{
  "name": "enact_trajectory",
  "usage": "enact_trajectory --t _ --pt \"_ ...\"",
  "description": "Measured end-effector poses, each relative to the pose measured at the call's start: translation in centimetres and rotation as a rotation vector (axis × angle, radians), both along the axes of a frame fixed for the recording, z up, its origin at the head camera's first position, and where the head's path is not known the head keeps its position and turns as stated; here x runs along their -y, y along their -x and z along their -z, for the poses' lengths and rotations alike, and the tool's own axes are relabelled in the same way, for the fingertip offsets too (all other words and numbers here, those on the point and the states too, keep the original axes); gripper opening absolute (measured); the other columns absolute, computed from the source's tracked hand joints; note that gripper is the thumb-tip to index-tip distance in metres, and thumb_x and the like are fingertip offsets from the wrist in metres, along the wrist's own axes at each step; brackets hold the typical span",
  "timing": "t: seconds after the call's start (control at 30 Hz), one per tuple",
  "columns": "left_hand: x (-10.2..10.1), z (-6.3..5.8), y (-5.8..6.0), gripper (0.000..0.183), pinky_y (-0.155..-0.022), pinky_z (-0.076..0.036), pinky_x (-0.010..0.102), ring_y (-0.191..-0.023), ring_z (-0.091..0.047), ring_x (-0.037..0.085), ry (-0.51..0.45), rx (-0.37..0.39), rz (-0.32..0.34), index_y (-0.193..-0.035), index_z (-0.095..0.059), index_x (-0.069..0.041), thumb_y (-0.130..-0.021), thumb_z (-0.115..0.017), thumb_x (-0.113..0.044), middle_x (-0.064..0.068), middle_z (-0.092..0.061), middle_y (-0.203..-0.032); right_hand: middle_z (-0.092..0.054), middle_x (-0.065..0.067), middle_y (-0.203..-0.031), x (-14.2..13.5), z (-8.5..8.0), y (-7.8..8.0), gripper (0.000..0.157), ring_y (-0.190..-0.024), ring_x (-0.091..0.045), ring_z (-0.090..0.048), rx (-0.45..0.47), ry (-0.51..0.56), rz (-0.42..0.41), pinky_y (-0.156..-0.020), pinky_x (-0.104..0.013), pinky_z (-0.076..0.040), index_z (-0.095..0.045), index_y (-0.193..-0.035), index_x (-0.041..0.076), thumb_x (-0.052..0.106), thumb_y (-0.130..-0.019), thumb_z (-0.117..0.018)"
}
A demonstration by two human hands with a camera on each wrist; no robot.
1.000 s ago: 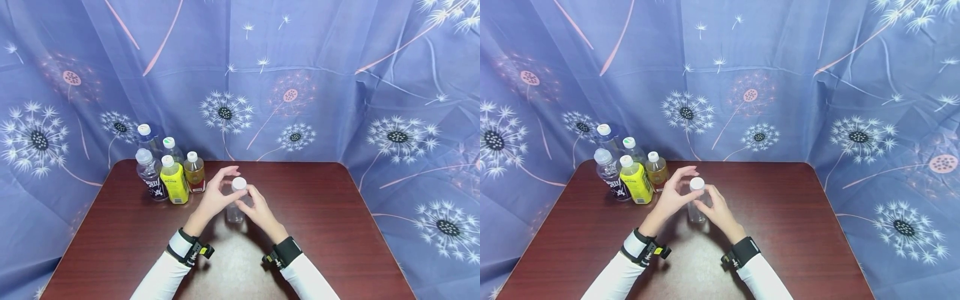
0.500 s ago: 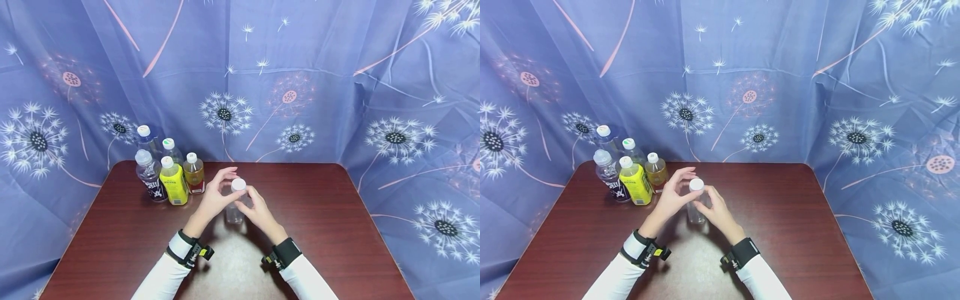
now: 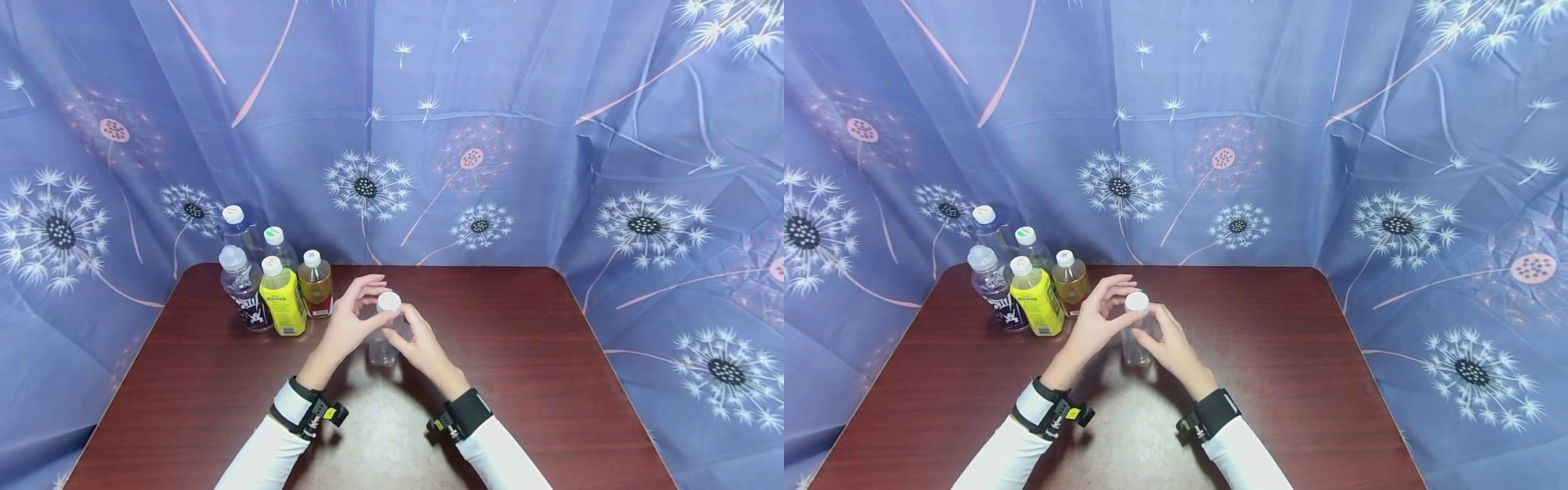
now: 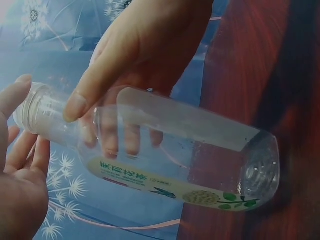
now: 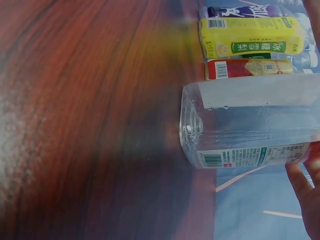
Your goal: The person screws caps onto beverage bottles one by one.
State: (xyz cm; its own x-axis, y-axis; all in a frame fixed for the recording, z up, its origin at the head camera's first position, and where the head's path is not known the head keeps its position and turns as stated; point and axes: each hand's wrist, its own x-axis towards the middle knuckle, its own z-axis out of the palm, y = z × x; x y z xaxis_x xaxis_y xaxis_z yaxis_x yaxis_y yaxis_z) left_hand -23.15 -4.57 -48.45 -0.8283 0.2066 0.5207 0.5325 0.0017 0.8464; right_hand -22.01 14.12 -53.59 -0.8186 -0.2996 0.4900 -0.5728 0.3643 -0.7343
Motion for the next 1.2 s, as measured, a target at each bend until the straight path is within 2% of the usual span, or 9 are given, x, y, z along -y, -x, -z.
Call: enact_trajectory --t 0.07,0.17,0.3,0.53,0.63,0.7,0.87,1.07,1.2 --pt "0.04 0.13 0.02 0.064 -0.099 -0.054 0.027 -0.119 -0.066 0.031 -0.004 -0.010 0.013 -0.140 -0.056 -0.002 -0.083 -0.084 0.006 0.017 -0.069 -0.129 -0.064 -0.015 -0.115 0.01 0.00 0.02 0.038 -0.106 -0.045 -0.059 0.002 0.004 -0.002 -0.093 -0.062 -0.051 -0.059 -0.124 0.001 0.005 -0.091 -0.076" --pt "0.00 0.27 0.11 0.065 -0.100 -0.054 0.027 -0.120 -0.065 0.029 -0.010 -0.018 0.023 -0.142 -0.055 -0.004 -0.084 -0.083 0.006 0.021 -0.069 -0.127 -0.064 -0.014 -0.115 0.03 -0.09 0.00 0.037 -0.107 -0.040 -0.060 0.000 0.011 0.006 -0.094 -0.064 -0.051 -0.060 -0.123 0.002 0.005 -0.090 -0.077" --pt "-0.07 0.29 0.08 0.068 -0.098 -0.055 0.026 -0.116 -0.065 0.024 -0.031 -0.011 0.007 -0.141 -0.055 -0.004 -0.081 -0.085 0.006 0.021 -0.068 -0.124 -0.064 -0.012 -0.113 0.02 -0.06 -0.01 0.036 -0.105 -0.035 -0.060 -0.016 0.007 0.011 -0.092 -0.061 -0.052 -0.061 -0.123 0.003 0.004 -0.090 -0.077" --pt "-0.01 0.28 -0.12 0.060 -0.099 -0.055 0.026 -0.114 -0.068 0.023 -0.058 -0.002 0.023 -0.136 -0.055 0.004 -0.083 -0.082 0.011 0.023 -0.070 -0.124 -0.063 -0.017 -0.107 -0.02 0.01 0.05 0.034 -0.100 -0.044 -0.059 -0.008 0.010 0.012 -0.088 -0.059 -0.053 -0.062 -0.120 0.004 0.006 -0.090 -0.077" --pt "-0.02 0.20 -0.10 0.062 -0.100 -0.054 0.026 -0.114 -0.067 0.026 -0.063 -0.006 0.042 -0.138 -0.054 0.003 -0.083 -0.081 0.011 0.025 -0.069 -0.123 -0.062 -0.021 -0.107 -0.01 -0.05 0.04 0.035 -0.101 -0.045 -0.058 0.012 0.020 0.010 -0.088 -0.062 -0.052 -0.062 -0.120 0.003 0.006 -0.089 -0.078" --pt "-0.05 0.21 -0.02 0.064 -0.100 -0.054 0.027 -0.114 -0.066 0.027 -0.061 -0.009 0.046 -0.139 -0.054 0.001 -0.082 -0.082 0.010 0.026 -0.068 -0.122 -0.063 -0.019 -0.109 -0.01 0.03 0.07 0.035 -0.101 -0.041 -0.059 0.017 0.017 0.015 -0.088 -0.062 -0.053 -0.062 -0.120 0.003 0.006 -0.089 -0.078" --pt "-0.04 0.33 0.18 0.067 -0.097 -0.055 0.027 -0.113 -0.065 0.025 -0.053 -0.009 0.032 -0.139 -0.055 -0.001 -0.080 -0.085 0.009 0.026 -0.067 -0.119 -0.066 -0.013 -0.113 0.05 0.18 0.12 0.035 -0.104 -0.033 -0.061 0.027 0.021 0.025 -0.089 -0.063 -0.054 -0.063 -0.120 0.003 0.005 -0.089 -0.079" --pt "0.11 0.20 0.11 0.062 -0.097 -0.055 0.026 -0.112 -0.067 0.021 -0.048 -0.001 0.027 -0.134 -0.056 0.002 -0.079 -0.085 0.011 0.022 -0.070 -0.120 -0.068 -0.012 -0.115 0.15 0.14 0.10 0.035 -0.106 -0.038 -0.062 0.022 0.046 0.027 -0.092 -0.060 -0.054 -0.065 -0.120 0.006 0.005 -0.089 -0.080" --pt "-0.07 0.08 0.01 0.061 -0.097 -0.054 0.025 -0.112 -0.066 0.025 -0.021 0.002 0.007 -0.133 -0.057 0.005 -0.079 -0.084 0.013 0.023 -0.069 -0.122 -0.068 -0.013 -0.114 0.18 0.13 0.03 0.036 -0.104 -0.037 -0.062 0.002 0.053 0.029 -0.091 -0.056 -0.054 -0.065 -0.120 0.005 0.003 -0.088 -0.081"
